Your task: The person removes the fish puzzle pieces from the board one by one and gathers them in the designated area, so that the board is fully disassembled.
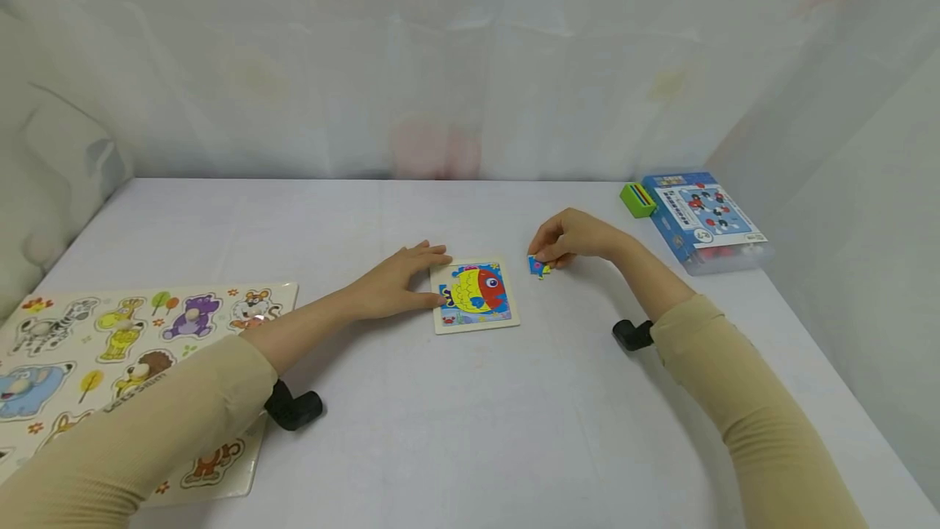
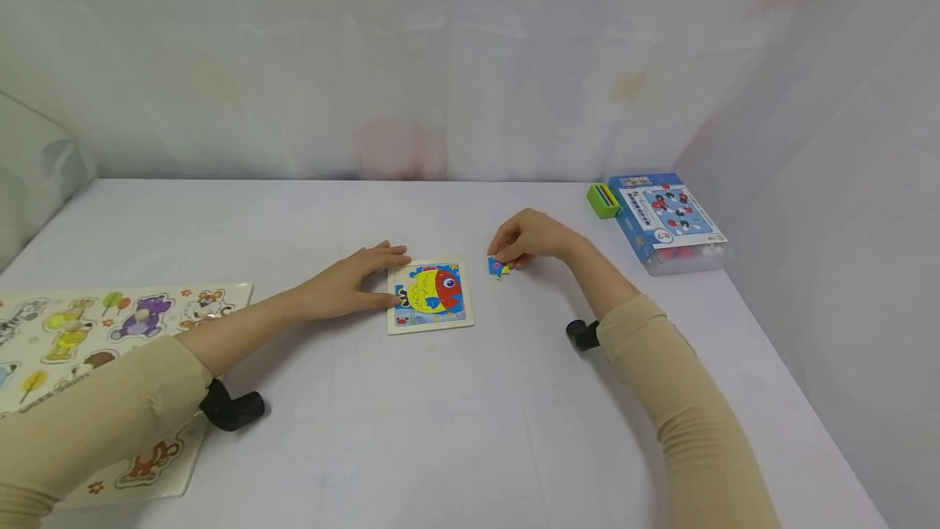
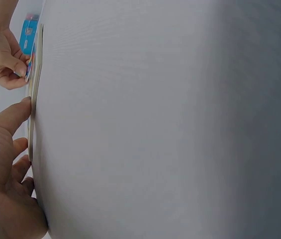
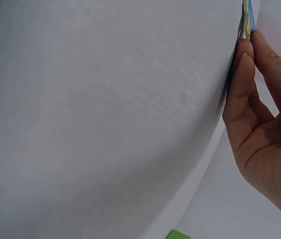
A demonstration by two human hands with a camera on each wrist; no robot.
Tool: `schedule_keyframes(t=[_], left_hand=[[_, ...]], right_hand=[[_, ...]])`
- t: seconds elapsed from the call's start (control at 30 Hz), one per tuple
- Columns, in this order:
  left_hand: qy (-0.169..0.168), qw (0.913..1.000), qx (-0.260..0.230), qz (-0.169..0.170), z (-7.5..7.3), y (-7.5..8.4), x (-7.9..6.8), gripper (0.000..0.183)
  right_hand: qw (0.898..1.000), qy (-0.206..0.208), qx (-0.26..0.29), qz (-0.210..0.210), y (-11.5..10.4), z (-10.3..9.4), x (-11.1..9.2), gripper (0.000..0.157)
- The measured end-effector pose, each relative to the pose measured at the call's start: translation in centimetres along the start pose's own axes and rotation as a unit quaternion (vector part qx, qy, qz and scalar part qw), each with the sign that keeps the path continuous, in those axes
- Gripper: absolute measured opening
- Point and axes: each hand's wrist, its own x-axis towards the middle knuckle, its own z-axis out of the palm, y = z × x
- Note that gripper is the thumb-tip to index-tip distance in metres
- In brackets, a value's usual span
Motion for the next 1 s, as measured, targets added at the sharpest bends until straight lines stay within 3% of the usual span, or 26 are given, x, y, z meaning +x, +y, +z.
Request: schedule_keyframes(t=[1.0], left_hand=[[0.001,1.0000,-0.008,0.002,0.02,-0.10,0.05,0.070]], right_hand=[[1.000,0.023,0.002,0.000,-0.23,0.26,-0.21,0.018]])
